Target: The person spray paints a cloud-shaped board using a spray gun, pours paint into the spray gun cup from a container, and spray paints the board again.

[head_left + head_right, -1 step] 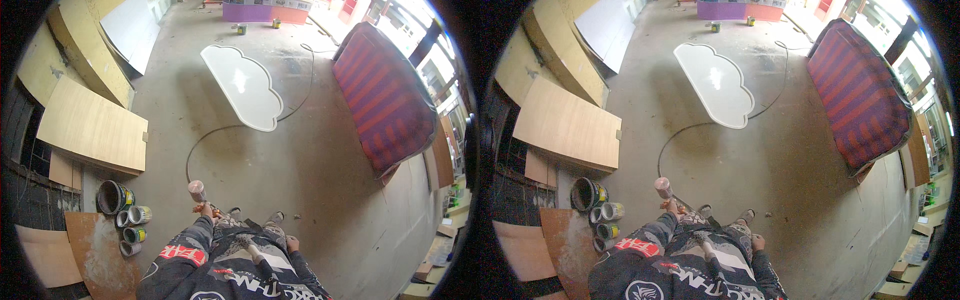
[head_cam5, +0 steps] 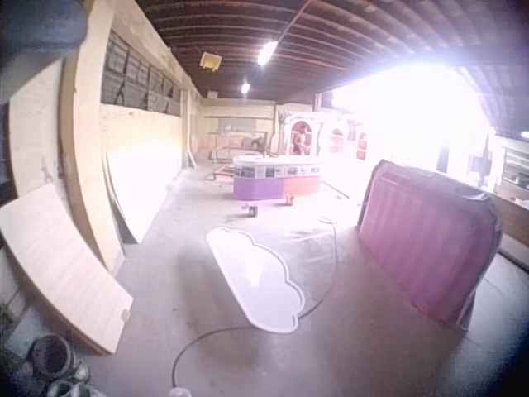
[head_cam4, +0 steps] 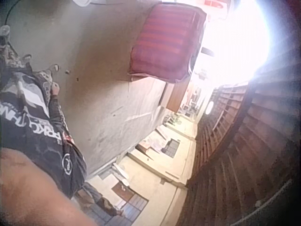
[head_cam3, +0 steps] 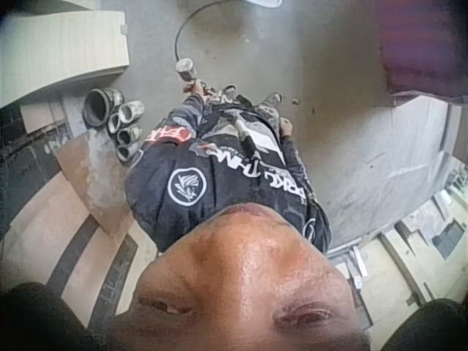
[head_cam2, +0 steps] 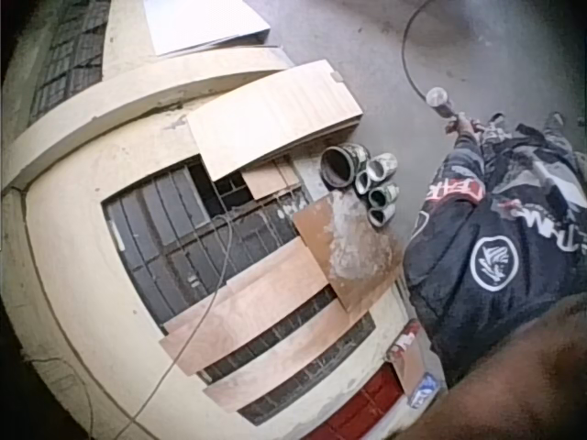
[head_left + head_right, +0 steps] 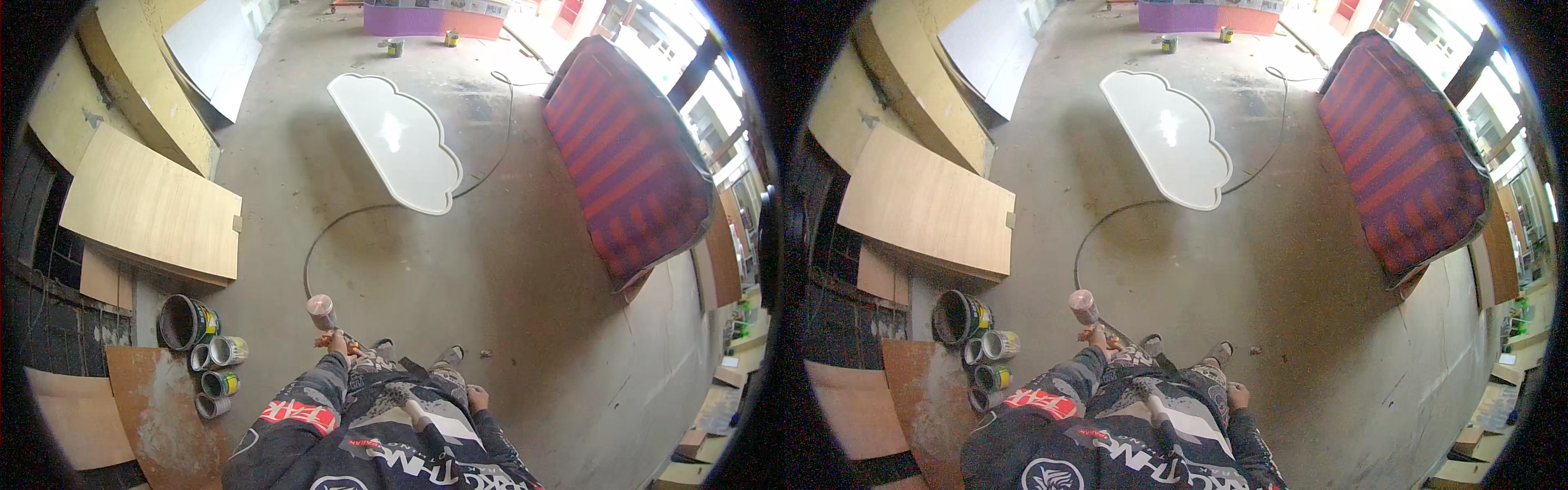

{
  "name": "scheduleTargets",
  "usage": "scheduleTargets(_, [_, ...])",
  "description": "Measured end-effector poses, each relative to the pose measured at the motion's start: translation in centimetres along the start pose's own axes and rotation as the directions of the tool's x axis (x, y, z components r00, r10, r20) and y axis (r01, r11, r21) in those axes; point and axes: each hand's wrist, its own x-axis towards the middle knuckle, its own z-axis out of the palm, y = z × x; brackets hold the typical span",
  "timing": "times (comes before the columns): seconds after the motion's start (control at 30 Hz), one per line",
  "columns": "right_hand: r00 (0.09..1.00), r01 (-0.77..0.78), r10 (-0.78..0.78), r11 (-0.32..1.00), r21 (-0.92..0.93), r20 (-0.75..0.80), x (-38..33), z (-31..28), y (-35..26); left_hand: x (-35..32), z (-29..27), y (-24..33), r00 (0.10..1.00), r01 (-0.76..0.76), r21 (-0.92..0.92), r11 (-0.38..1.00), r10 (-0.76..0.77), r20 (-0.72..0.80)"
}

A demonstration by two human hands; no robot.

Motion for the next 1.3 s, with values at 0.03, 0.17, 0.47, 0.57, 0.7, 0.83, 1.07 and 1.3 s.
scheduleTargets(0.03, [1.000,-0.023,0.022,0.999,0.049,0.013,-0.3,0.0,-0.5,0.3,-0.2,0.0,0.999,-0.041,0.007,0.999,0.041,0.008])
scheduleTargets(0.17, [1.000,0.009,-0.009,1.000,0.021,-0.011,-0.1,-0.4,-0.6,0.9,-0.1,-0.1,0.998,-0.041,0.026,0.999,0.040,0.050])
scheduleTargets(0.47, [1.000,0.026,-0.026,0.999,-0.032,-0.004,0.9,-0.2,0.0,-0.2,0.8,0.5,1.000,0.025,0.014,1.000,-0.025,0.011])
scheduleTargets(0.57, [1.000,0.022,-0.022,1.000,0.008,-0.001,1.1,-0.1,0.4,-1.3,1.2,0.8,0.999,0.026,0.012,1.000,-0.026,0.043])
scheduleTargets(0.7, [1.000,0.029,-0.029,0.999,-0.045,0.001,0.4,0.3,-0.4,0.2,0.3,1.0,1.000,0.009,0.024,1.000,-0.008,-0.023])
scheduleTargets(0.83, [1.000,0.025,-0.025,0.999,-0.025,-0.002,0.8,0.3,0.1,1.2,0.4,0.7,1.000,-0.009,0.037,0.999,0.009,-0.012])
scheduleTargets(1.07, [0.999,0.037,-0.037,0.999,-0.038,0.009,1.3,-0.3,0.0,1.2,0.3,0.4,0.999,-0.046,0.011,0.999,0.046,0.012])
scheduleTargets(1.3, [0.999,0.032,-0.033,0.998,-0.049,-0.004,1.9,-1.3,0.8,-1.1,1.7,-0.2,1.000,-0.008,0.004,1.000,0.008,0.001])
